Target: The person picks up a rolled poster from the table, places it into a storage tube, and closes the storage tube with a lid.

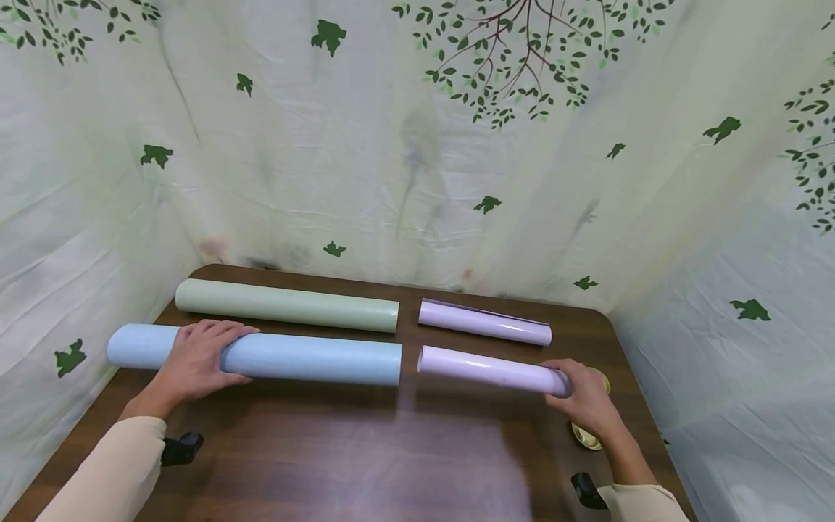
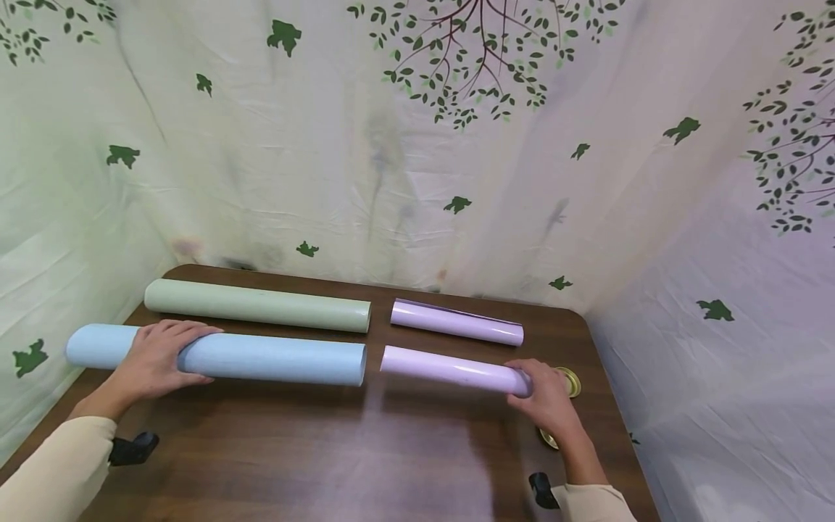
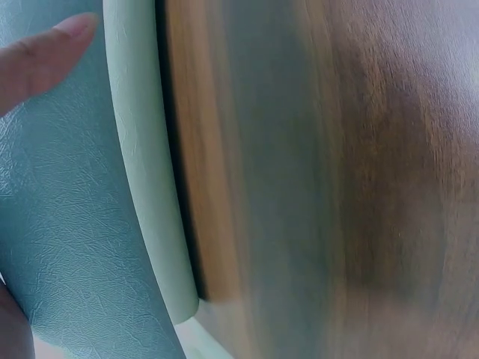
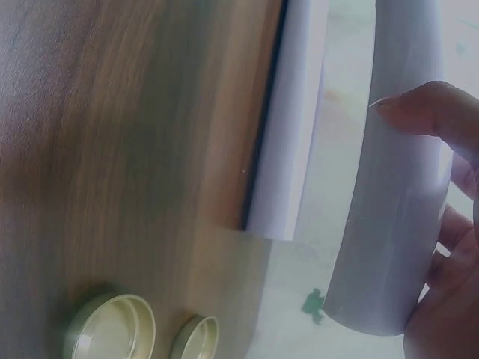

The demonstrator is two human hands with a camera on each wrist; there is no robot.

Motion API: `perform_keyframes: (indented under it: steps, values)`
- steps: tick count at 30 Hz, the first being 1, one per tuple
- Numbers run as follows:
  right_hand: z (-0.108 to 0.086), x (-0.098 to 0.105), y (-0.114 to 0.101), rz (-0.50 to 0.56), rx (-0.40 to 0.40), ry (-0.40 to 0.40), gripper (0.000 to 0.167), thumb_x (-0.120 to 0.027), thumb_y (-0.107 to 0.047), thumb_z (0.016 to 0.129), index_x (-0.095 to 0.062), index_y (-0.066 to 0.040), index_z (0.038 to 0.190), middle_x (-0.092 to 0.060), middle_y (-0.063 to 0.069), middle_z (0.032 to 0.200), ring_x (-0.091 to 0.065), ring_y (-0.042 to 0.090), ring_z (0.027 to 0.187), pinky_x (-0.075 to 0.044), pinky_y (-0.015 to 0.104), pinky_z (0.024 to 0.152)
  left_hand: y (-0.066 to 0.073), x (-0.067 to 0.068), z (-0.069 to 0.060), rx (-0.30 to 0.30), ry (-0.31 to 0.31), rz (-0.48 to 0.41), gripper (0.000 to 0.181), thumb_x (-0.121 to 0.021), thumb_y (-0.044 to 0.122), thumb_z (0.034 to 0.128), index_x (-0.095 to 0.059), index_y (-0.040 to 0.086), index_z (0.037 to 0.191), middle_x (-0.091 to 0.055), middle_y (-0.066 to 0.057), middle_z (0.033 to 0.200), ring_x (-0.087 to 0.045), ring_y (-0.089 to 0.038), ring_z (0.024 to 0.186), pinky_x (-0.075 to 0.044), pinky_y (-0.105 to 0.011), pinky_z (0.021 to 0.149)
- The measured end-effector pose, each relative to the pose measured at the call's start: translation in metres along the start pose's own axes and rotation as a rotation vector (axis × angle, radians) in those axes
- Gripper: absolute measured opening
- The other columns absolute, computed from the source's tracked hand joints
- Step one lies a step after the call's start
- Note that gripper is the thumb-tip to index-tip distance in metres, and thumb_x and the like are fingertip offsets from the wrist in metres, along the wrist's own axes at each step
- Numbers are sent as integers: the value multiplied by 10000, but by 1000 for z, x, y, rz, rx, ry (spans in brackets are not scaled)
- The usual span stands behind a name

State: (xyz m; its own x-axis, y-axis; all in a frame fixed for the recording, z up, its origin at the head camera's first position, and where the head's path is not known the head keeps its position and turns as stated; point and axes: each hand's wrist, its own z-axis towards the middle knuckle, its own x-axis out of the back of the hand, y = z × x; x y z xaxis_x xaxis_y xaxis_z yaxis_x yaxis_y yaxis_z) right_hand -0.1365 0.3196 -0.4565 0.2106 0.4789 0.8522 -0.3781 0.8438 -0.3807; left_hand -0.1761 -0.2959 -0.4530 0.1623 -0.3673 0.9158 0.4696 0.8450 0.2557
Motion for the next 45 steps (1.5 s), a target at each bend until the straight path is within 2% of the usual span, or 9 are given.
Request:
perform_keyframes:
  steps: [7, 18, 22, 28, 34, 45]
  values:
    - [2, 1, -10, 31, -53, -53, 458, -846, -31, 640, -678, -61, 1065, -695, 94, 1005, -635, 287, 882, -395, 451, 766, 6, -2, 3, -26, 16, 12, 757, -928, 289, 518, -612, 132, 1187, -619, -146, 1126, -476, -380, 1041, -274, -578, 848]
    - [1, -9, -14, 38, -34, -43, 471, -856, -18, 623, -681, -50, 1060, -695, 93, 999, -629, 278, 873, -451, 449, 738, 8, -1, 7, -8, 21, -11, 757, -929, 288, 527, -602, 143, 1194, -611, -147, 1131, -462, -382, 1050, -270, -576, 837]
    - [3, -13, -15, 53, -22, -43, 470, -850, -16, 622, -680, -45, 1059, -694, 95, 994, -624, 281, 866, -423, 456, 756, 9, 0, 9, -13, 15, -1, 759, -928, 300, 529, -604, 132, 1195, -612, -157, 1135, -466, -387, 1052, -269, -582, 846]
    - [3, -19, -20, 42, -60, -72, 459, -846, -36, 639, -679, -49, 1066, -689, 99, 1012, -618, 301, 913, -371, 482, 802, 11, 0, 9, -12, 11, 4, 755, -929, 293, 531, -608, 126, 1194, -615, -159, 1136, -470, -386, 1059, -272, -584, 852]
    - [6, -19, -26, 7, -35, -75, 447, -842, -53, 648, -676, -51, 1062, -680, 104, 1010, -616, 307, 910, -367, 507, 816, 14, -3, 10, -21, 20, 7, 759, -935, 284, 520, -614, 128, 1190, -618, -154, 1129, -477, -379, 1059, -270, -578, 850]
    - [14, -22, -38, -19, 23, -88, 461, -861, -82, 645, -685, -62, 1071, -666, 80, 1017, -618, 298, 942, -385, 472, 794, 16, -1, 12, -10, 8, 15, 756, -933, 276, 525, -612, 124, 1191, -613, -157, 1136, -470, -382, 1075, -262, -592, 861]
